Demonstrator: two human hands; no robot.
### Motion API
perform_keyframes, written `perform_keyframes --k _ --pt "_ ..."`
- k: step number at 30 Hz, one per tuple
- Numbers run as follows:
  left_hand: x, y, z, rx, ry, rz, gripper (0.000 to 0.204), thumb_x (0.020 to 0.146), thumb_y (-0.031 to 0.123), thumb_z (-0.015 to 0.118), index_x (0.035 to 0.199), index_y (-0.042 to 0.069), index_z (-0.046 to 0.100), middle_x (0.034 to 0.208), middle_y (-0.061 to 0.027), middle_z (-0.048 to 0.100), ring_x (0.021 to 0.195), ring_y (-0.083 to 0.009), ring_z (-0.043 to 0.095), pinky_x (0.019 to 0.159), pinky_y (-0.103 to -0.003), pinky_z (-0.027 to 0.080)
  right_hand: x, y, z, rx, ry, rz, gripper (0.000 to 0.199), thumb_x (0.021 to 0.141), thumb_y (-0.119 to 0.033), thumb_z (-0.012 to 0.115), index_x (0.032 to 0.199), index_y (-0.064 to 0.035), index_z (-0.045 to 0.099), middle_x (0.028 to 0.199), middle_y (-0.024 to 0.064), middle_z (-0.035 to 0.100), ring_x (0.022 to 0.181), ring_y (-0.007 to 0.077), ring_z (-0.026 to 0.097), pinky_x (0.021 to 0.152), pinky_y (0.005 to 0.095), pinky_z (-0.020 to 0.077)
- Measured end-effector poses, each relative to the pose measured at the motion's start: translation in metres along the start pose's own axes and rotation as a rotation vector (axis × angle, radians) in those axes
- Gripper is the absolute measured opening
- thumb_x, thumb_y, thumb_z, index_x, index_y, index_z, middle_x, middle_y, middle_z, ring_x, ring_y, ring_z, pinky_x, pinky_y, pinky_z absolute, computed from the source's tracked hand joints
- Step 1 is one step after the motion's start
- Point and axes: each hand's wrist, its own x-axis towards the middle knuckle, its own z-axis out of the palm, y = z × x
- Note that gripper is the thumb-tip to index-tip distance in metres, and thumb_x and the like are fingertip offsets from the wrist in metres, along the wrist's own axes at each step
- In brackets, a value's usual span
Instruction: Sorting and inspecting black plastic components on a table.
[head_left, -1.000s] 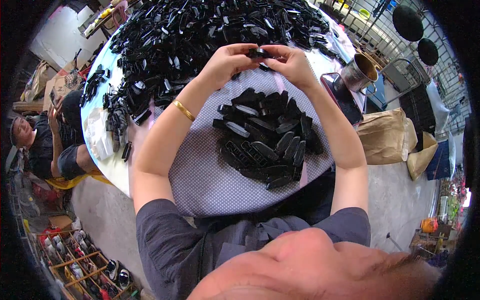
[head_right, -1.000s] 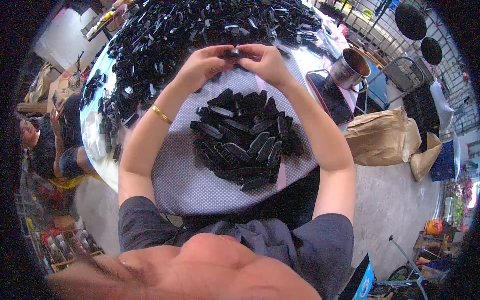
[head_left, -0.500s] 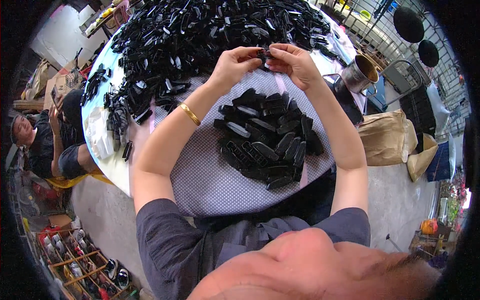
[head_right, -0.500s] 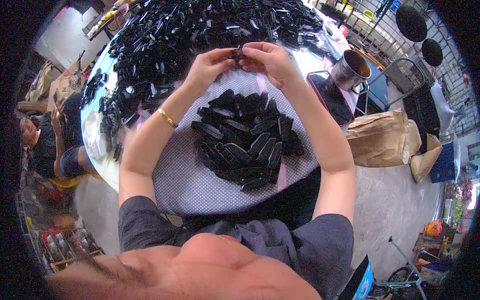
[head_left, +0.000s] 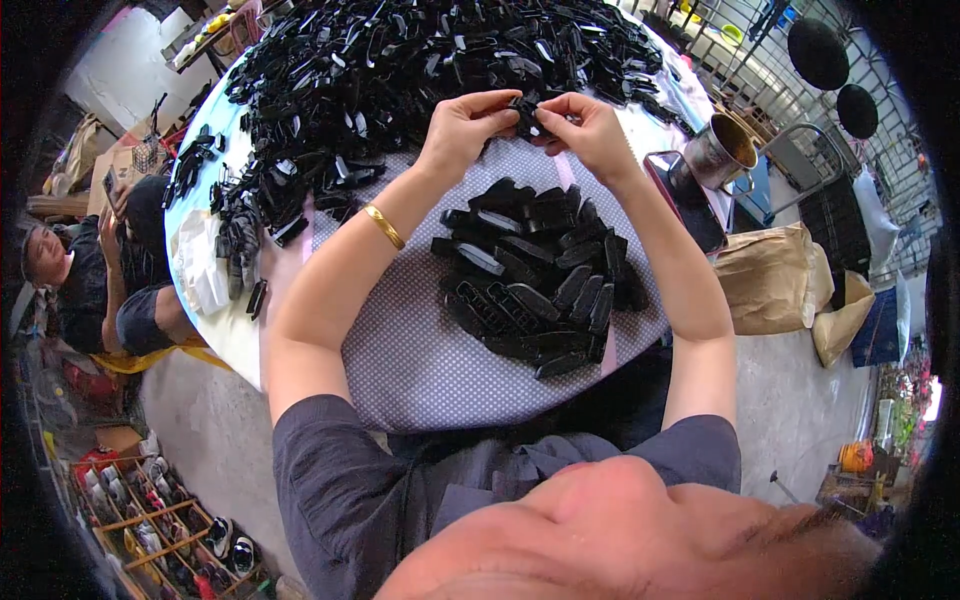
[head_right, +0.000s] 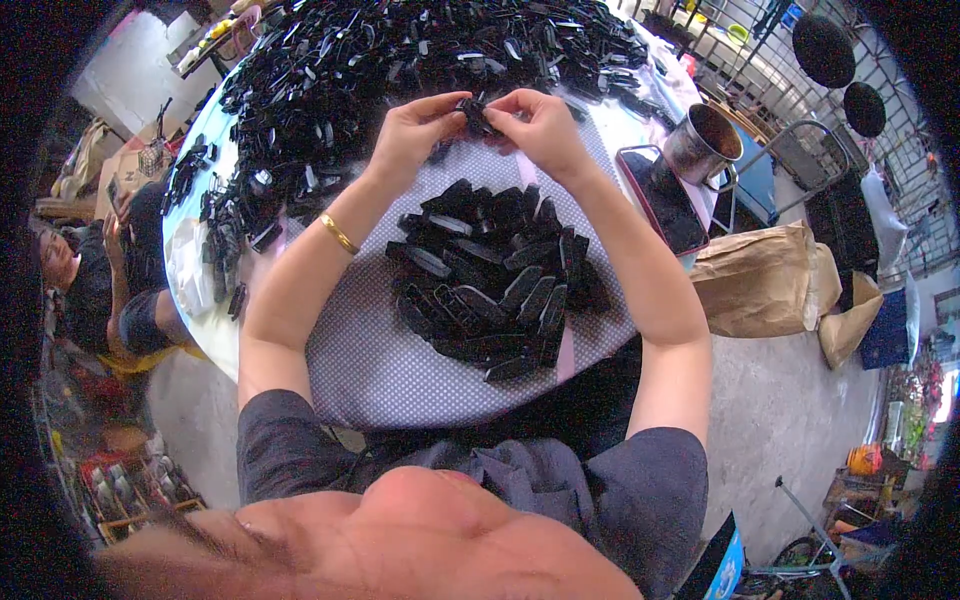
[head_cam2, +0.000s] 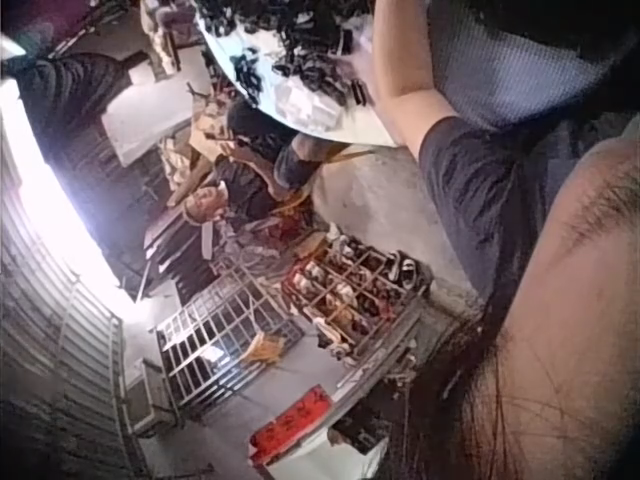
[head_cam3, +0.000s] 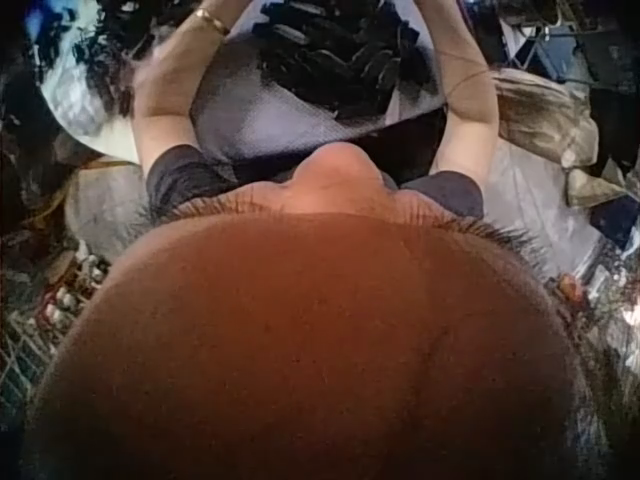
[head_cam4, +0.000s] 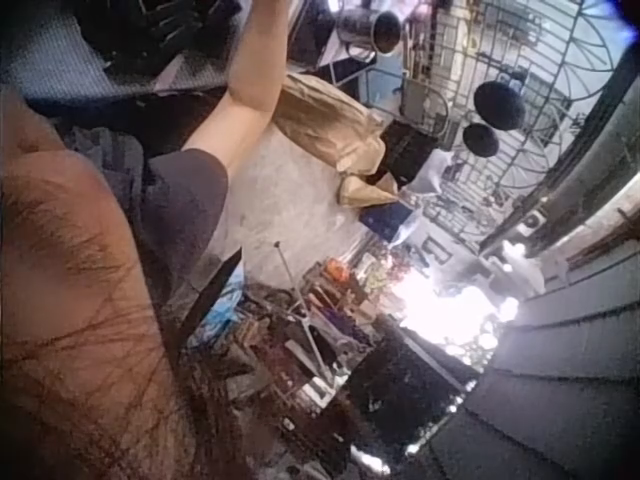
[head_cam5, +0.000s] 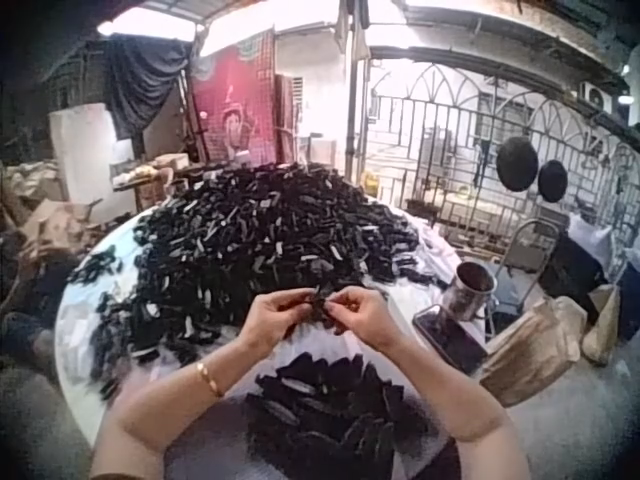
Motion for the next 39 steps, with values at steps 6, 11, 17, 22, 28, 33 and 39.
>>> perform_keyframes --k 6,11,17,22,28,33,39 --pt "0.000 -0.010 0.007 -0.308 0.007 -0.023 0.029 0.086 0.009 0.056 0.114 0.001 0.056 0.097 -0.0081 0.063 0.081 -0.0101 0.058 0.074 -0.022 0.049 0.002 0.021 0.013 -0.373 0.173 -0.372 0.019 0.081 -0.011 0.063 0.092 0.0018 0.055 0.077 0.0060 0.059 0.064 0.0116 0.061 0.053 0.0211 0.0499" --pt "-0.002 0.005 0.001 -0.324 -0.048 -0.063 0.024 0.086 0.009 0.055 0.108 0.001 0.059 0.099 -0.0068 0.063 0.079 -0.0082 0.057 0.070 -0.020 0.047 -0.006 0.006 0.017 -0.146 -0.017 -0.015 0.025 0.082 -0.018 0.063 0.095 0.0022 0.057 0.077 0.0051 0.060 0.068 0.0119 0.062 0.057 0.0228 0.0493" --pt "-0.005 0.015 0.000 -0.126 -0.099 0.007 0.023 0.084 0.009 0.058 0.105 0.001 0.062 0.094 -0.0064 0.065 0.078 -0.0078 0.057 0.068 -0.017 0.044 -0.006 0.019 0.016 -0.383 -0.021 -0.199 0.027 0.078 -0.023 0.066 0.094 -0.0011 0.064 0.076 0.0110 0.065 0.065 0.0136 0.062 0.061 0.0249 0.0467" --pt "-0.006 0.033 0.003 0.159 -0.225 0.087 0.024 0.083 0.009 0.059 0.105 0.000 0.062 0.093 -0.0082 0.065 0.080 -0.0117 0.059 0.075 -0.021 0.048 0.011 0.007 -0.023 -0.573 -0.200 -0.345 0.024 0.077 -0.009 0.058 0.100 -0.0022 0.062 0.088 0.0089 0.064 0.080 0.0168 0.061 0.071 0.0282 0.0476" --pt "-0.022 0.042 0.030 0.530 -0.747 0.135 0.031 0.076 0.013 0.067 0.106 0.007 0.063 0.085 -0.0069 0.065 0.076 -0.0125 0.059 0.075 -0.027 0.048 0.051 0.074 -0.077 -1.061 0.291 -0.524 0.032 0.075 -0.008 0.051 0.106 -0.0079 0.060 0.108 0.0119 0.059 0.106 0.0319 0.049 0.090 0.0388 0.0411" --pt "0.003 0.012 0.021 0.972 -0.421 0.464 0.027 0.073 0.016 0.066 0.096 0.002 0.064 0.094 -0.0104 0.063 0.088 -0.0276 0.055 0.082 -0.034 0.044 0.065 0.092 -0.071 -0.933 0.243 -0.291 0.024 0.077 -0.014 0.058 0.099 -0.0059 0.063 0.096 0.0126 0.063 0.101 0.0317 0.053 0.089 0.0389 0.0405" --pt "0.031 -0.027 0.011 1.285 -0.360 0.622 0.025 0.069 0.011 0.064 0.094 0.005 0.064 0.091 -0.0080 0.061 0.089 -0.0257 0.052 0.081 -0.034 0.044 0.053 0.075 -0.068 -1.219 0.430 -0.498 0.017 0.073 -0.024 0.063 0.080 -0.0102 0.069 0.090 0.0058 0.063 0.087 0.0256 0.056 0.073 0.0386 0.0467"
